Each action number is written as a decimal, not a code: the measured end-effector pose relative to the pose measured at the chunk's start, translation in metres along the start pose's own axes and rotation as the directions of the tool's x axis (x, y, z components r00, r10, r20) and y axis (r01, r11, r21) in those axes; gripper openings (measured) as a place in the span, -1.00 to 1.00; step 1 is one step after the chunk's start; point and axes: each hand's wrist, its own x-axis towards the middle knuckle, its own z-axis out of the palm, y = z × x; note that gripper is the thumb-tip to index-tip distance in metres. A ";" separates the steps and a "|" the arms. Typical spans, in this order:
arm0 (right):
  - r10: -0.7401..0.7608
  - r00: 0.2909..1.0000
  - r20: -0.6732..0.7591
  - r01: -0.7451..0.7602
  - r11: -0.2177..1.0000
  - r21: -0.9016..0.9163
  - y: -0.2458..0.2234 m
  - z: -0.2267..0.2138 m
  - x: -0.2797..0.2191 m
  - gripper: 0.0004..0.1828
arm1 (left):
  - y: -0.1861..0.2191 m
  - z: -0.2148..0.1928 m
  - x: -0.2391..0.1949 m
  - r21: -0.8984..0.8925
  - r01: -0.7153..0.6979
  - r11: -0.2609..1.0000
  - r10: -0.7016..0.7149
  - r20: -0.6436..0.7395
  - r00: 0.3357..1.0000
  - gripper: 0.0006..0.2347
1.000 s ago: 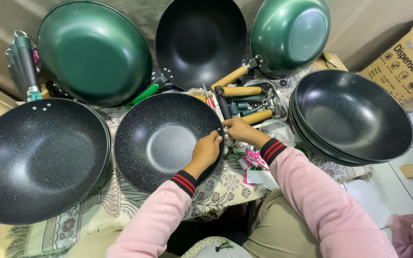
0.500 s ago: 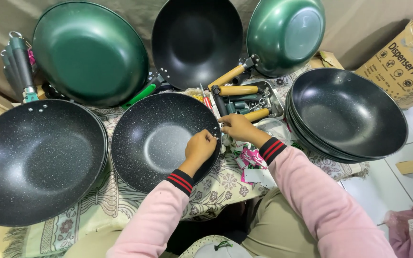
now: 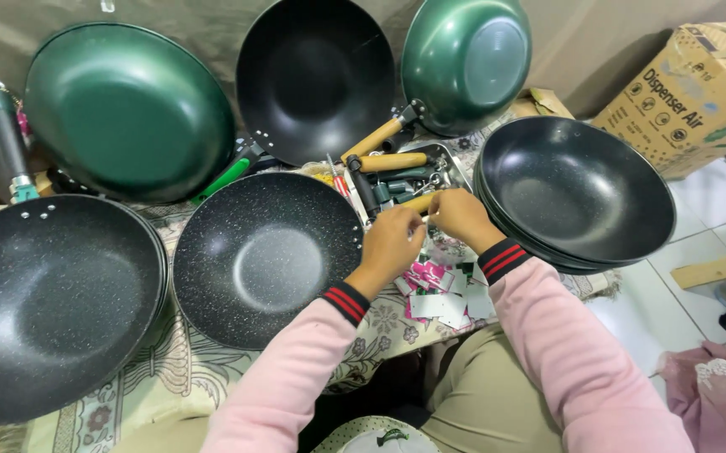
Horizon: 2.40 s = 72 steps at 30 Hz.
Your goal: Assembling wooden handles onto metal woks using screws and a screwdriver.
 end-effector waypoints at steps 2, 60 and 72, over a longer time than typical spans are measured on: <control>0.013 1.000 0.016 -0.013 1.000 0.000 0.008 0.013 -0.002 -0.81 | 0.001 0.023 0.005 0.031 -0.020 0.999 0.018 0.076 0.997 -0.91; -0.054 0.999 -0.011 0.053 0.997 -0.063 -0.052 -0.035 -0.018 -0.64 | -0.048 -0.062 -0.075 0.169 0.249 0.954 -0.268 0.101 0.958 -0.47; -0.153 0.986 0.064 0.155 0.987 -0.030 -0.113 -0.039 -0.034 -0.68 | -0.052 -0.034 -0.070 0.015 0.336 0.942 -0.336 0.021 0.942 -0.59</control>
